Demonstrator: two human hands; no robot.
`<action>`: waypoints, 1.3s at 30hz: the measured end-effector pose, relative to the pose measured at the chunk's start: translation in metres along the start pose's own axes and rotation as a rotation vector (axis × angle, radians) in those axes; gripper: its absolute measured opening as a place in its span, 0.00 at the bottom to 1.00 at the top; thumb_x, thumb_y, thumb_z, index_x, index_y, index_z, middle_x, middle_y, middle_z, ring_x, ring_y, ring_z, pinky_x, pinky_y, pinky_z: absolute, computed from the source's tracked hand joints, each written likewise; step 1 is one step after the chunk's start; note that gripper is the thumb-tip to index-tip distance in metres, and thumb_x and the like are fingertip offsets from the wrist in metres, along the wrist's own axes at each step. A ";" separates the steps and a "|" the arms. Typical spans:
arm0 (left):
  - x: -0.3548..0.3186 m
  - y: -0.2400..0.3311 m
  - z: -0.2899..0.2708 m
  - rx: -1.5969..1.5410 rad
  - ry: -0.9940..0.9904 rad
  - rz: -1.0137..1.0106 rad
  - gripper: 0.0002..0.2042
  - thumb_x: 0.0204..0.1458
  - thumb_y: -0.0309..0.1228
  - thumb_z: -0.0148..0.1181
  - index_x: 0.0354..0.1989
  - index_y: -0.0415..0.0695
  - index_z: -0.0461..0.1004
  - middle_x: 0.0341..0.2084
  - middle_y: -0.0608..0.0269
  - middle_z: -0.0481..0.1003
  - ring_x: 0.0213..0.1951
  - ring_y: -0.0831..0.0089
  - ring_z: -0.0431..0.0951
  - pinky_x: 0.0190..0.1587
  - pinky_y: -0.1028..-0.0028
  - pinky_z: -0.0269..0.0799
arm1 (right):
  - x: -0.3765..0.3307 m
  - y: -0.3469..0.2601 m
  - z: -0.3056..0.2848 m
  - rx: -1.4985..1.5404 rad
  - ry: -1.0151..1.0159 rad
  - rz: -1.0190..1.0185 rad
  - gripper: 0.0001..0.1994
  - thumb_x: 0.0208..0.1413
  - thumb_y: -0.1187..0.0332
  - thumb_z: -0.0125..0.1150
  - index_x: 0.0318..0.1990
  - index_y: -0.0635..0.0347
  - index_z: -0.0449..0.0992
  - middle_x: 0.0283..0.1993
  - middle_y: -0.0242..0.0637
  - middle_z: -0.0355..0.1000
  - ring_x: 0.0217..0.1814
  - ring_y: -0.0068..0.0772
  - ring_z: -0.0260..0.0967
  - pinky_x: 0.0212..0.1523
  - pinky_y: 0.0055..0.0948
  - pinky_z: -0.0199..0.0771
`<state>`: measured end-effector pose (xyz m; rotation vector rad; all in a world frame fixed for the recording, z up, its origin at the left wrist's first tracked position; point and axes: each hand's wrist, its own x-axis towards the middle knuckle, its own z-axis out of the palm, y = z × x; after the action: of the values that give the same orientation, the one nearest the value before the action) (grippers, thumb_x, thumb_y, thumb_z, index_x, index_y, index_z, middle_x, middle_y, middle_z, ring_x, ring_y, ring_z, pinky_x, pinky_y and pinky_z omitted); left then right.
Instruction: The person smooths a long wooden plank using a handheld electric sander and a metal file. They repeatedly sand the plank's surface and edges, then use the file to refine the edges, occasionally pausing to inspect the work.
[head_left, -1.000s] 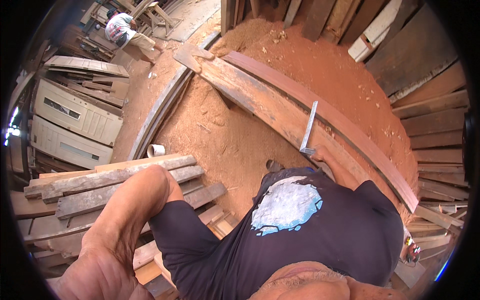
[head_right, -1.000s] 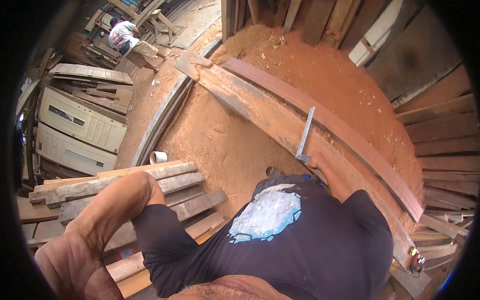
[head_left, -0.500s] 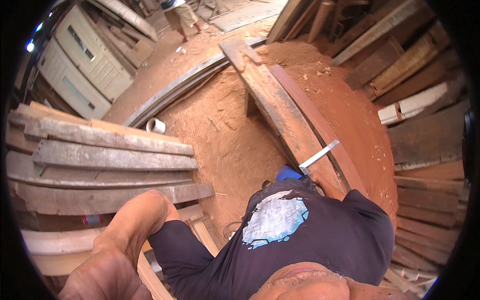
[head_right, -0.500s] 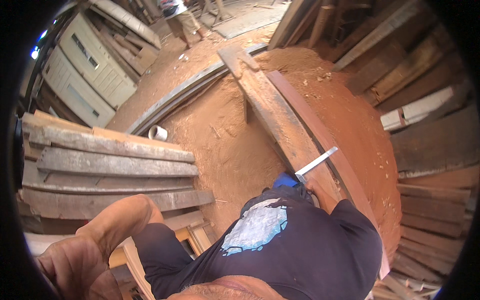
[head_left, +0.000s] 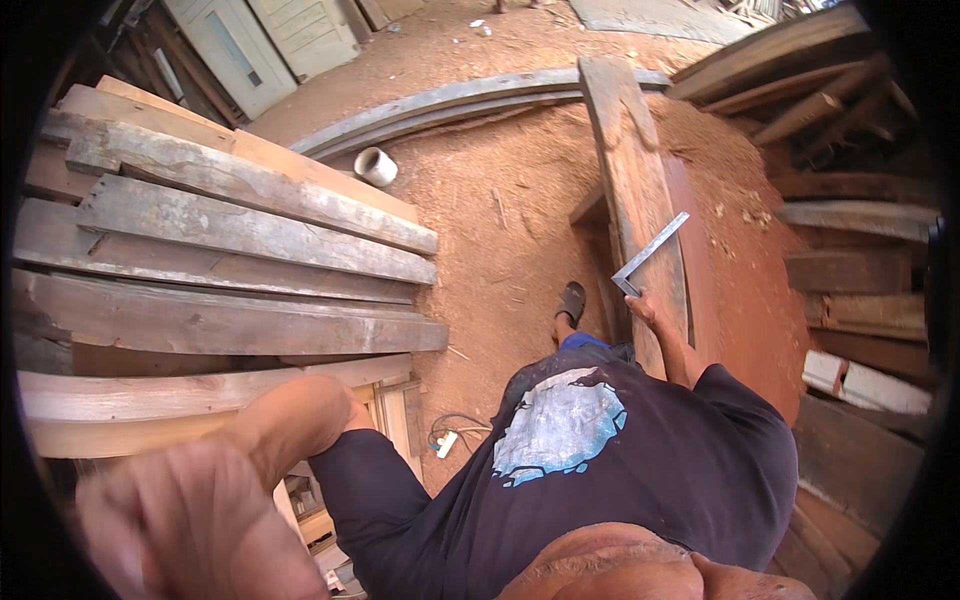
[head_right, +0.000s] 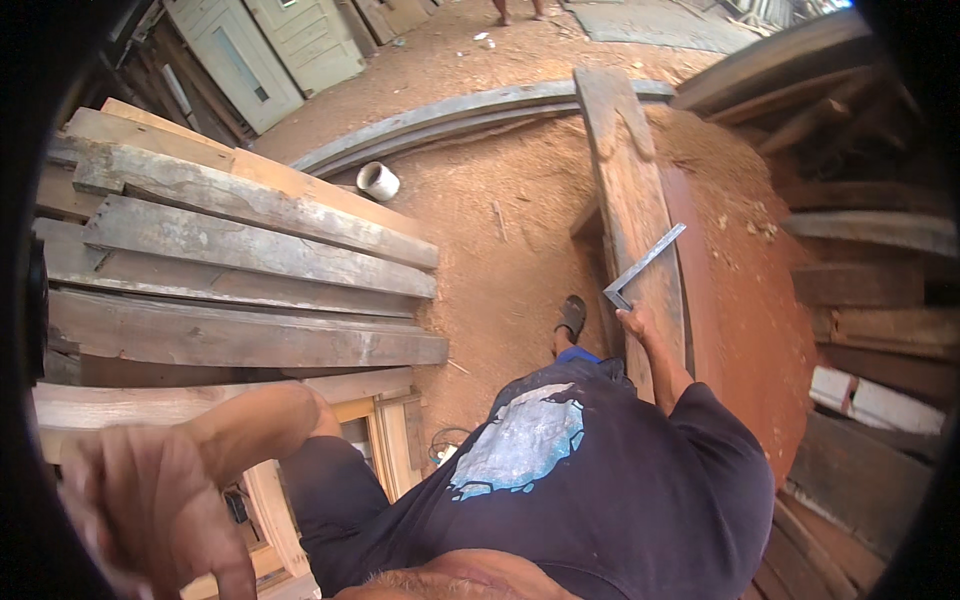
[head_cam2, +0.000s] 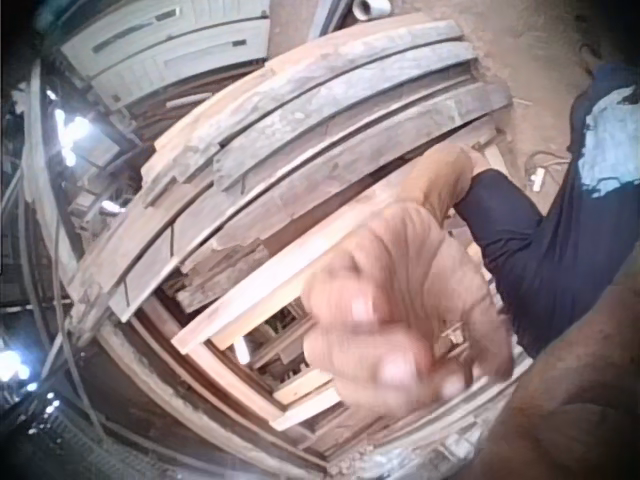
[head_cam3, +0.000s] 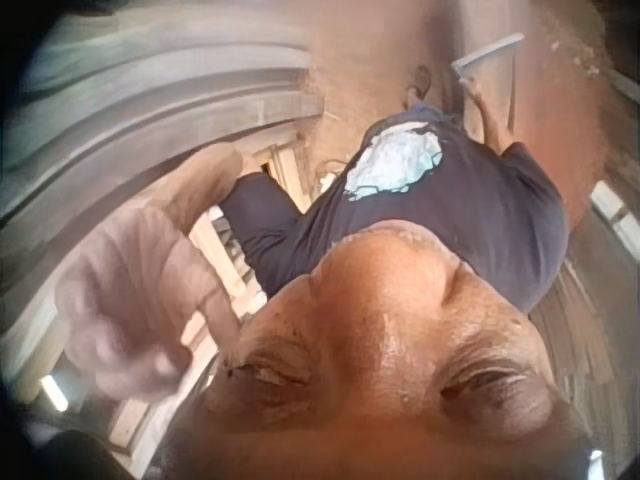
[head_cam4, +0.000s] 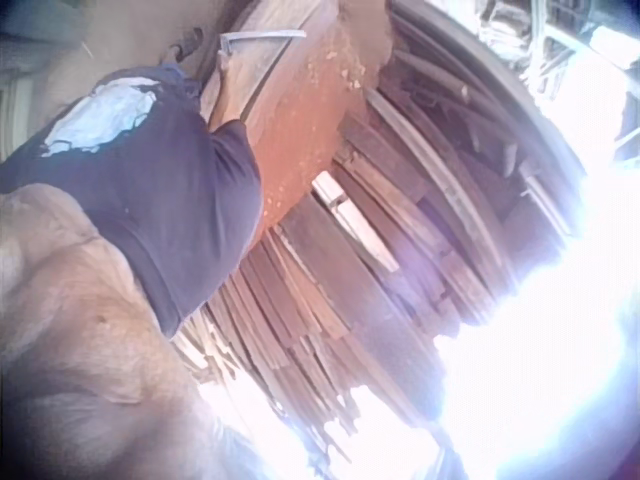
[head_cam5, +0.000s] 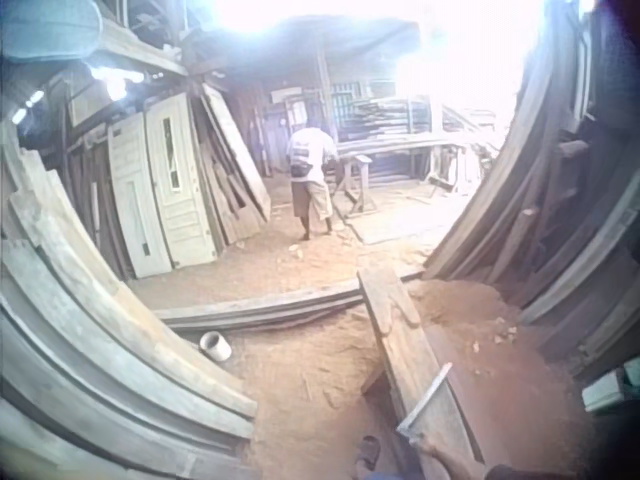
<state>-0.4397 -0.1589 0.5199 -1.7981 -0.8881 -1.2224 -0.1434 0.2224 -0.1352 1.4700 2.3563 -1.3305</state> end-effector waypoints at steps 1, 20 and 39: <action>0.000 -0.010 -0.004 0.011 -0.147 -0.045 0.13 0.58 0.48 0.63 0.45 0.58 0.73 0.44 0.75 0.76 0.50 0.70 0.72 0.54 0.62 0.65 | 0.017 -0.026 -0.003 -0.033 -0.026 -0.040 0.15 0.53 0.60 0.65 0.36 0.68 0.78 0.28 0.42 0.76 0.30 0.35 0.74 0.33 0.38 0.73; -0.462 -0.010 0.209 -0.272 -1.480 -1.310 0.36 0.54 0.38 0.63 0.70 0.47 0.53 0.69 0.45 0.61 0.69 0.47 0.60 0.70 0.57 0.58 | 0.150 -0.065 -0.062 0.278 -0.328 0.406 0.18 0.57 0.56 0.69 0.35 0.66 0.83 0.32 0.41 0.81 0.30 0.36 0.80 0.27 0.34 0.76; -0.614 -0.298 0.301 -0.656 -0.766 -0.474 0.23 0.54 0.30 0.61 0.61 0.47 0.73 0.68 0.47 0.64 0.63 0.45 0.68 0.63 0.57 0.65 | 0.118 -0.160 -0.077 -0.115 0.027 0.633 0.27 0.56 0.45 0.65 0.45 0.64 0.82 0.50 0.56 0.78 0.55 0.57 0.75 0.53 0.47 0.75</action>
<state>-0.7557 0.1682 -0.0716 -2.7931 -1.5261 -1.1850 -0.3003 0.3314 -0.0408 1.9620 1.7008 -0.9898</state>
